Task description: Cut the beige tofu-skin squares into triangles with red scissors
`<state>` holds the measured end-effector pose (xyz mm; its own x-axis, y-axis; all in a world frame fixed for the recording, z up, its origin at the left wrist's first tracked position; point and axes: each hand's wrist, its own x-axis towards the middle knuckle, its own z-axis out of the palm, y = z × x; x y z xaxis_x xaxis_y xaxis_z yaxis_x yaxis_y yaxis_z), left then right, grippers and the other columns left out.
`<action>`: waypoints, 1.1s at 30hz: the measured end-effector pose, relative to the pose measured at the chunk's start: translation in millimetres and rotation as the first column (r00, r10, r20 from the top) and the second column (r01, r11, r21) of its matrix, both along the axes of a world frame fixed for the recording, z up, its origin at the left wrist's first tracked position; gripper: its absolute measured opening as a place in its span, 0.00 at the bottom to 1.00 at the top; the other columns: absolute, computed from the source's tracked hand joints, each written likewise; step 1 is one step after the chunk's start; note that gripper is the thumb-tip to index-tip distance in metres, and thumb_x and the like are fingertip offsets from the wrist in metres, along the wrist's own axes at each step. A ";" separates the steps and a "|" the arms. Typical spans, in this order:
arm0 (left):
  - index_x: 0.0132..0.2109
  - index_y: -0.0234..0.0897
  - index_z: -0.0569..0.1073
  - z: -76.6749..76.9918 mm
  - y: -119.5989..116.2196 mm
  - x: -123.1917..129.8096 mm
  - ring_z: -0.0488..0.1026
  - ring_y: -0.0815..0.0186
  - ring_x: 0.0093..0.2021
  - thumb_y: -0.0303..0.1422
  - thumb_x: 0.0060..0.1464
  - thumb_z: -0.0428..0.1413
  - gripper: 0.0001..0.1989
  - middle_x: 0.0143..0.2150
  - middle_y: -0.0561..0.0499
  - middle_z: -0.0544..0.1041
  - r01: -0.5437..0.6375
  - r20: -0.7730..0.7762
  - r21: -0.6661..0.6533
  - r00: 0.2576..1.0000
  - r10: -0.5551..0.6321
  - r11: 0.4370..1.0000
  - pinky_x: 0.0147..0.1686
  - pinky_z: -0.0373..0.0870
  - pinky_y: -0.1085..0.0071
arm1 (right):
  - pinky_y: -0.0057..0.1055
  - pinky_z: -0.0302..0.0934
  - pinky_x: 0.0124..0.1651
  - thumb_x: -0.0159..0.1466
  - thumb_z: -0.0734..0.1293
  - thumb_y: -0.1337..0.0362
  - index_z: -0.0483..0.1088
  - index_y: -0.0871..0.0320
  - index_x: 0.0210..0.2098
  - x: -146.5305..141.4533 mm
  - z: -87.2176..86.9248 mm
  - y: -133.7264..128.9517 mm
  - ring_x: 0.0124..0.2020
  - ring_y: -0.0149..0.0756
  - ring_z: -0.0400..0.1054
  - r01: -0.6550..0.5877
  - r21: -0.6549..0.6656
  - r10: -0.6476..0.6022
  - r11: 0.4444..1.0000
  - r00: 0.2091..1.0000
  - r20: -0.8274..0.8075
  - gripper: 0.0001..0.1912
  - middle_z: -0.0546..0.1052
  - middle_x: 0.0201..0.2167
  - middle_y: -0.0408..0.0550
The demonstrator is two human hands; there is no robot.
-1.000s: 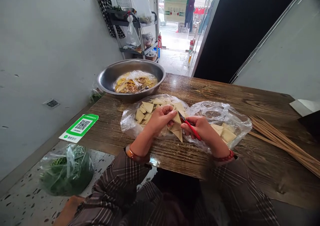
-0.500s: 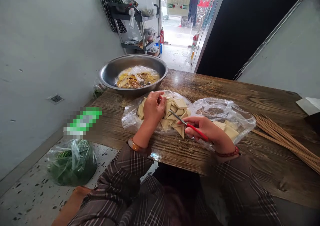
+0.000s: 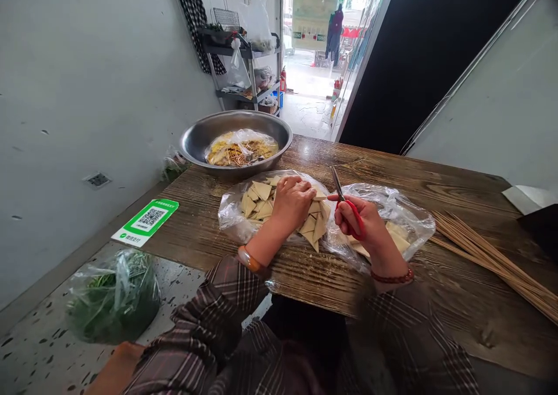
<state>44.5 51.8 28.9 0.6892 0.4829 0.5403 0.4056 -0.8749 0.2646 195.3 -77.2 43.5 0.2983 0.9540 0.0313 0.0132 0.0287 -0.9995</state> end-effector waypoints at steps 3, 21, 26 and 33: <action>0.43 0.42 0.81 3.2 2.3 0.7 0.70 0.54 0.55 0.33 0.61 0.55 0.10 0.46 0.46 0.82 0.002 0.194 -0.149 0.981 0.027 0.989 0.60 0.58 0.52 | 0.24 0.54 0.18 0.60 0.71 0.43 0.75 0.59 0.46 -0.3 -0.4 0.7 0.16 0.25 0.61 0.041 0.015 -0.041 0.999 0.999 -0.011 0.27 0.71 0.21 0.39; 0.43 0.33 0.73 25.1 -6.7 -20.2 0.73 0.72 0.24 0.43 0.48 0.66 0.21 0.32 0.52 0.76 0.682 0.701 -0.709 0.655 0.282 0.179 0.22 0.64 0.78 | 0.27 0.60 0.23 0.60 0.71 0.45 0.73 0.58 0.51 -7.1 -5.8 1.9 0.21 0.28 0.64 0.073 -0.010 -0.072 0.997 0.992 0.099 0.27 0.74 0.26 0.42; 0.47 0.33 0.74 23.9 -15.1 -17.8 0.73 0.73 0.26 0.37 0.48 0.66 0.20 0.35 0.51 0.77 0.647 0.671 -0.741 0.724 0.162 0.178 0.24 0.64 0.79 | 0.29 0.65 0.29 0.57 0.73 0.51 0.71 0.54 0.53 -8.5 -6.7 7.8 0.26 0.30 0.67 0.171 0.060 -0.176 0.983 0.980 0.094 0.27 0.74 0.31 0.42; 0.55 0.33 0.71 12.5 -18.2 -11.3 0.75 0.70 0.29 0.36 0.51 0.64 0.25 0.37 0.49 0.79 0.580 0.595 -0.783 0.804 0.000 0.225 0.33 0.73 0.73 | 0.28 0.65 0.31 0.54 0.76 0.54 0.71 0.52 0.54 -5.5 -4.8 8.0 0.30 0.30 0.67 0.184 0.084 -0.183 0.979 0.983 -0.026 0.29 0.73 0.36 0.42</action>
